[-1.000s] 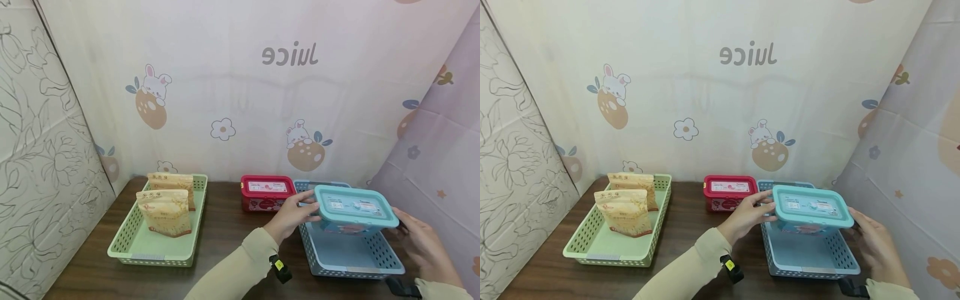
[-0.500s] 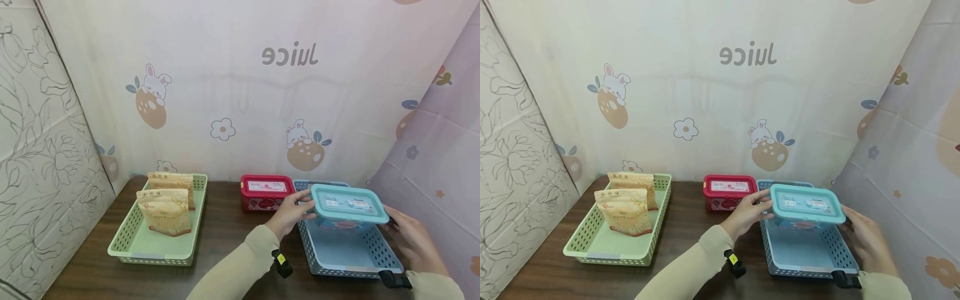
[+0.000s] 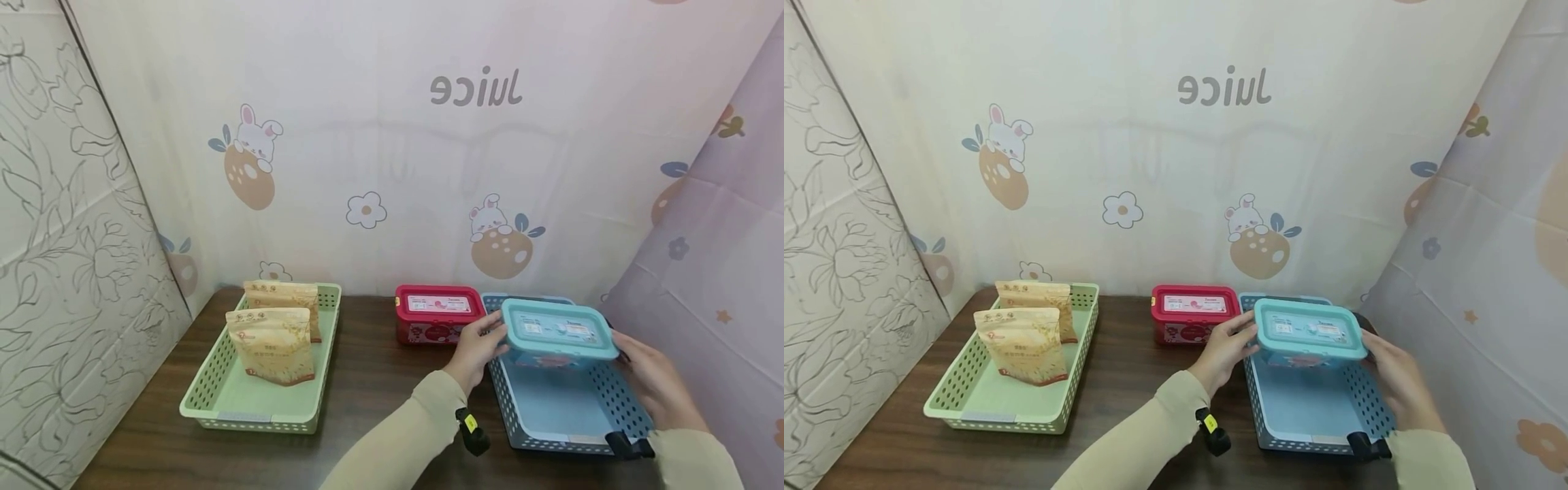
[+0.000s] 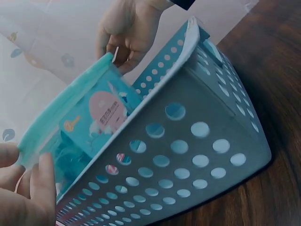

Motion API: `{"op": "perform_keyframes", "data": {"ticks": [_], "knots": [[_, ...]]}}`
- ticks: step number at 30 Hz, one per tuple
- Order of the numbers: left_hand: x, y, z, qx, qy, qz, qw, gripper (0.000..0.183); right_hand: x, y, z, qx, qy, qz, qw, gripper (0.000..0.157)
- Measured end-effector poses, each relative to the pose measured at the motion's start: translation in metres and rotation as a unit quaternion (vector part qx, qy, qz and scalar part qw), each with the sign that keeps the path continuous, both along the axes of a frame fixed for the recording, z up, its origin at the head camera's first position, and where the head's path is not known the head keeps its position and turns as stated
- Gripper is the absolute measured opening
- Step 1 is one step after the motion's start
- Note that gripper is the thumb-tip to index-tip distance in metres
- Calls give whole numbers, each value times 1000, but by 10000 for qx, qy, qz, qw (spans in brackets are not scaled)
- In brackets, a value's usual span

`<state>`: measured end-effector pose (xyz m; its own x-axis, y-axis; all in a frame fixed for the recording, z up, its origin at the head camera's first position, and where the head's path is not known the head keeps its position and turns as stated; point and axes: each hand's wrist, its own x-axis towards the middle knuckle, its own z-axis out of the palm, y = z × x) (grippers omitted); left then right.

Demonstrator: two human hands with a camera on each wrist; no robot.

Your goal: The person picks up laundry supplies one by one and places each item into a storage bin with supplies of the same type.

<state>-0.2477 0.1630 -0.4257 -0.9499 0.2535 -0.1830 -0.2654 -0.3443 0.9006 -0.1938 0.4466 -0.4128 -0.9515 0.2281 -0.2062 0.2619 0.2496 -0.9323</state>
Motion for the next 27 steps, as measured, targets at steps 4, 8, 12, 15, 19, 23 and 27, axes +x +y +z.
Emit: {"op": "perform_keyframes", "data": {"ticks": [4,8,12,15,19,23,27], "knots": [[0,4,0,-55,-80,249,9996,36,-6,-3,-1,165,137,116,9997,81],[1,8,1,-30,-154,455,9988,37,-15,-7,0,166,165,166,9996,77],[-2,11,1,-82,-169,524,9984,37,-23,-7,2,138,72,206,9997,76],[-4,12,0,-134,-180,520,9984,38,-27,-7,4,150,-18,178,9997,77],[-6,13,-2,-44,-207,449,9988,41,-33,-5,6,385,-22,177,9991,74],[-10,14,-2,60,-200,403,9990,42,-36,-4,7,485,-82,180,9986,73],[-12,16,-1,-23,-117,373,9992,44,-37,-1,7,523,-79,216,9984,72]]}}
